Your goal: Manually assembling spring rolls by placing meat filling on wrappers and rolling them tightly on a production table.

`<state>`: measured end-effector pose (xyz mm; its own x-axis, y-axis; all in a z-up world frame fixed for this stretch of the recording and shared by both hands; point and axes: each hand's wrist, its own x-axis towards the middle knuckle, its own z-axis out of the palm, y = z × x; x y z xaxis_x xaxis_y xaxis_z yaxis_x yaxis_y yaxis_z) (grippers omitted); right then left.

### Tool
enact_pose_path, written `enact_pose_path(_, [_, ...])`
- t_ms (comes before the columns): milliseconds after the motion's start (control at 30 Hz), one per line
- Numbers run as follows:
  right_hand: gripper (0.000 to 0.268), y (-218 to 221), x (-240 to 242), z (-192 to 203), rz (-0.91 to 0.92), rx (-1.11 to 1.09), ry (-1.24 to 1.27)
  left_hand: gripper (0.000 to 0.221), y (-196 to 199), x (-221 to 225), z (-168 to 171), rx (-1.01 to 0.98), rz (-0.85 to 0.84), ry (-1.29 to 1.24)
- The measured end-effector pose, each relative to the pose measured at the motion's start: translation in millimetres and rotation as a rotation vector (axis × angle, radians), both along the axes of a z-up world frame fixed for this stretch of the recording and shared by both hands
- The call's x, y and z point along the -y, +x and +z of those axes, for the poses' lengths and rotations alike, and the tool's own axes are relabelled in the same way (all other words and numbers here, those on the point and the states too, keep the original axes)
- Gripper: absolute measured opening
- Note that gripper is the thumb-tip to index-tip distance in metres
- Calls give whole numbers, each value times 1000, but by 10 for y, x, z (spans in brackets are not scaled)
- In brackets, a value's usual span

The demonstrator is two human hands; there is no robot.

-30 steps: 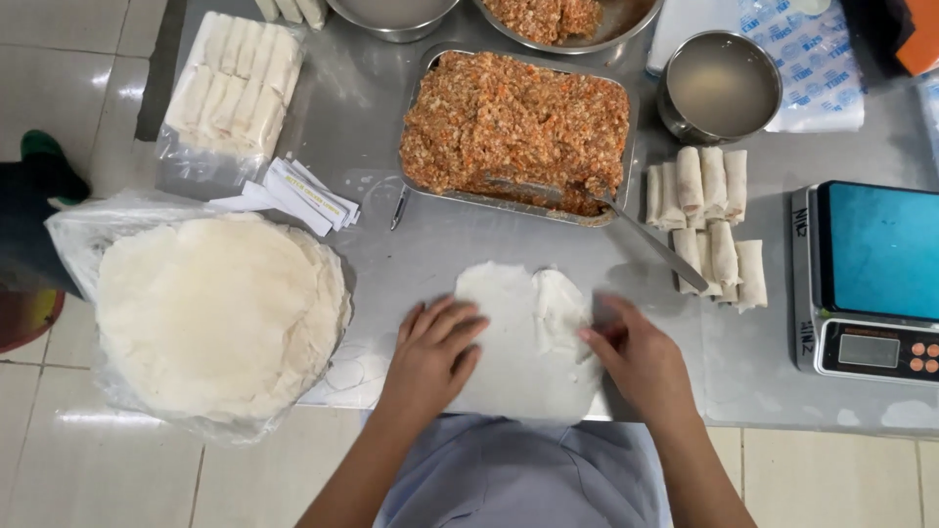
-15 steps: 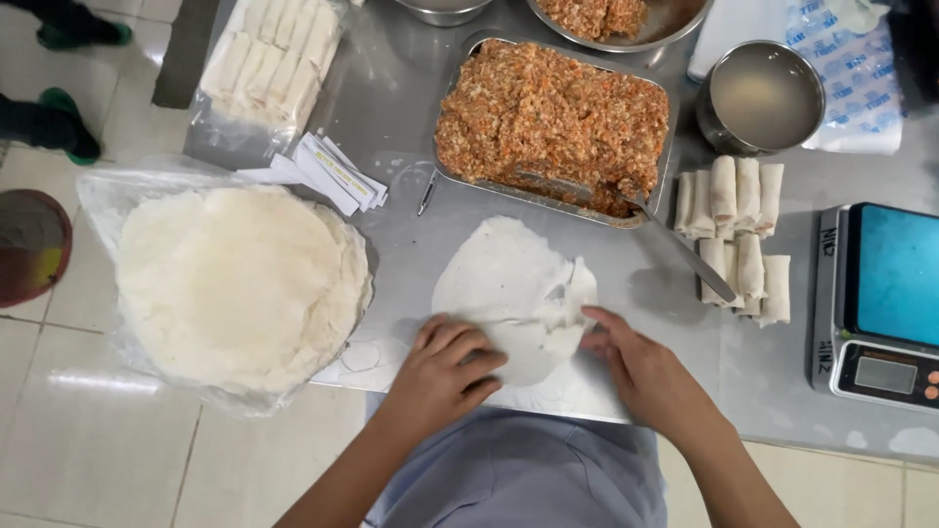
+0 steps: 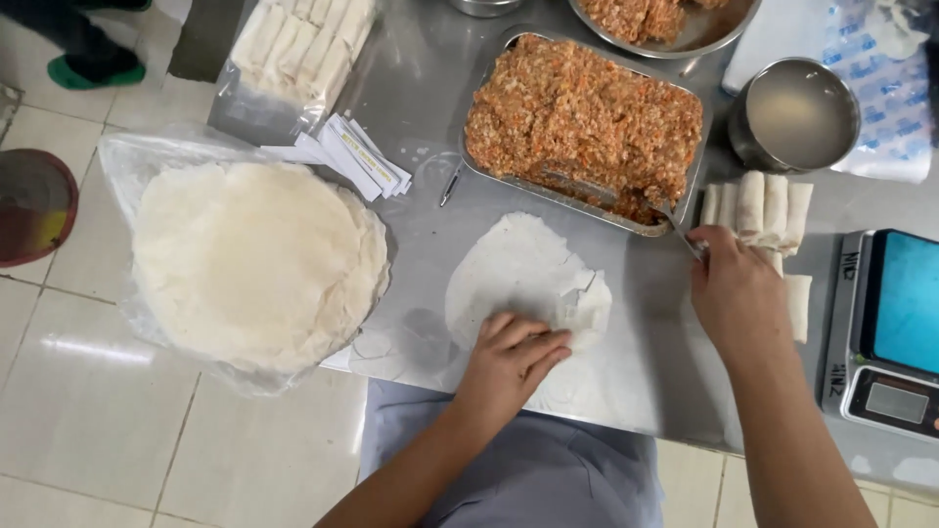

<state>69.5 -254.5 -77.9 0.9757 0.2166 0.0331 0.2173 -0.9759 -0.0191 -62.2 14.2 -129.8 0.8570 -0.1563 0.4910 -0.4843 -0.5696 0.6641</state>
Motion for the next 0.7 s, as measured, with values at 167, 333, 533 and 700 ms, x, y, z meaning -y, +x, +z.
enact_pose_path(167, [42, -86, -68, 353, -80, -163, 106, 46, -68, 71, -70, 54, 86, 225])
enact_pose_path(333, [48, -259, 123, 819, -165, -104, -89, 43, -109, 87, -110, 69, 90, 300])
enact_pose_path(533, [33, 112, -818, 737, 270, 35, 177, 16, -259, -161, -155, 177, 120, 383])
enact_pose_path(700, [45, 399, -430, 395, 137, -62, -156, 16, -217, -217, -44, 187, 93, 384])
